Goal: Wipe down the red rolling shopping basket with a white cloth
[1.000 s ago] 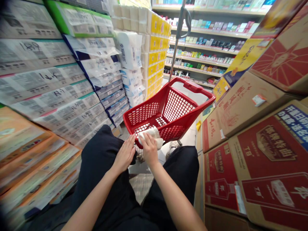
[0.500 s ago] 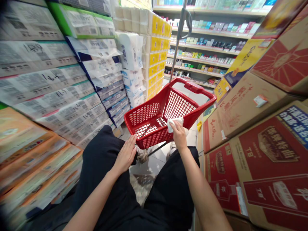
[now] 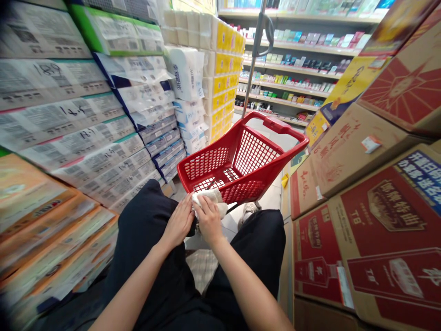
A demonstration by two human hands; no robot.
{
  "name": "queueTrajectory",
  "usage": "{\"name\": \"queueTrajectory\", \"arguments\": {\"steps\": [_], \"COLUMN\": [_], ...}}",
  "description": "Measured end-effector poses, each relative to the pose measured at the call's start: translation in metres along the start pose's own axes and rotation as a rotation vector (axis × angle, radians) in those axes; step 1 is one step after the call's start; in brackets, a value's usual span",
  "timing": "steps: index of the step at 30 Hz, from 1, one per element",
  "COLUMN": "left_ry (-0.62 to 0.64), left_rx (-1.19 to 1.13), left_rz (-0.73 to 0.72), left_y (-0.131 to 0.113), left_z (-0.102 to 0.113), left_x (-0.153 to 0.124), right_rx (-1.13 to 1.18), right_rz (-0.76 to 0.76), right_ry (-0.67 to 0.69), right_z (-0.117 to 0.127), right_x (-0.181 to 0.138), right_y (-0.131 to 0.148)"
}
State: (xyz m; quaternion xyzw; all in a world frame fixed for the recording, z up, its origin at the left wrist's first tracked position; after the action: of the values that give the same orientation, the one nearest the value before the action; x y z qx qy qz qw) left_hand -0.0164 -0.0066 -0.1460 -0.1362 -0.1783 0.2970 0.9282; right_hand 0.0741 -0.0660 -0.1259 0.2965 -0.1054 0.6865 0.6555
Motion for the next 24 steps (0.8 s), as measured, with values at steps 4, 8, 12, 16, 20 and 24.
{"name": "queueTrajectory", "arguments": {"steps": [4, 8, 12, 16, 20, 24], "left_ry": [0.004, 0.013, 0.011, 0.007, -0.005, -0.007], "left_rx": [-0.001, -0.001, 0.003, -0.001, -0.001, -0.002], "left_rz": [-0.016, -0.031, -0.027, -0.017, -0.021, -0.016], "left_y": [-0.001, 0.0, 0.001, 0.001, 0.0, 0.0], "left_z": [0.002, 0.002, 0.0, -0.001, -0.001, -0.001], "left_x": [0.001, 0.001, 0.001, 0.001, 0.001, 0.0], "right_rx": [0.023, 0.008, -0.032, -0.033, 0.006, 0.052], "right_rz": [0.106, 0.026, -0.095, -0.18, -0.166, -0.073], "right_ry": [0.036, -0.031, -0.098, -0.144, -0.119, -0.052], "right_z": [0.011, 0.045, 0.074, 0.072, 0.04, 0.007], "right_x": [0.003, 0.01, 0.015, 0.015, 0.012, 0.008], "right_y": [-0.02, -0.086, -0.144, -0.145, -0.086, -0.018]}}
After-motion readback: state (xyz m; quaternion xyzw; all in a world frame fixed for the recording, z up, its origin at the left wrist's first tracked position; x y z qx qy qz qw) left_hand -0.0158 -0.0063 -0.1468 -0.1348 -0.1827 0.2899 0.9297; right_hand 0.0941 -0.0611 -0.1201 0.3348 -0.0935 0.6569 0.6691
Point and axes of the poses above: each hand's wrist, its own x-axis towards the middle knuckle, its own z-axis out of the back of the hand, y = z × x, the point moved 7 cm from there along x, towards the middle knuckle, and after that the axes turned 8 degrees about y, right-handed, at the moved point
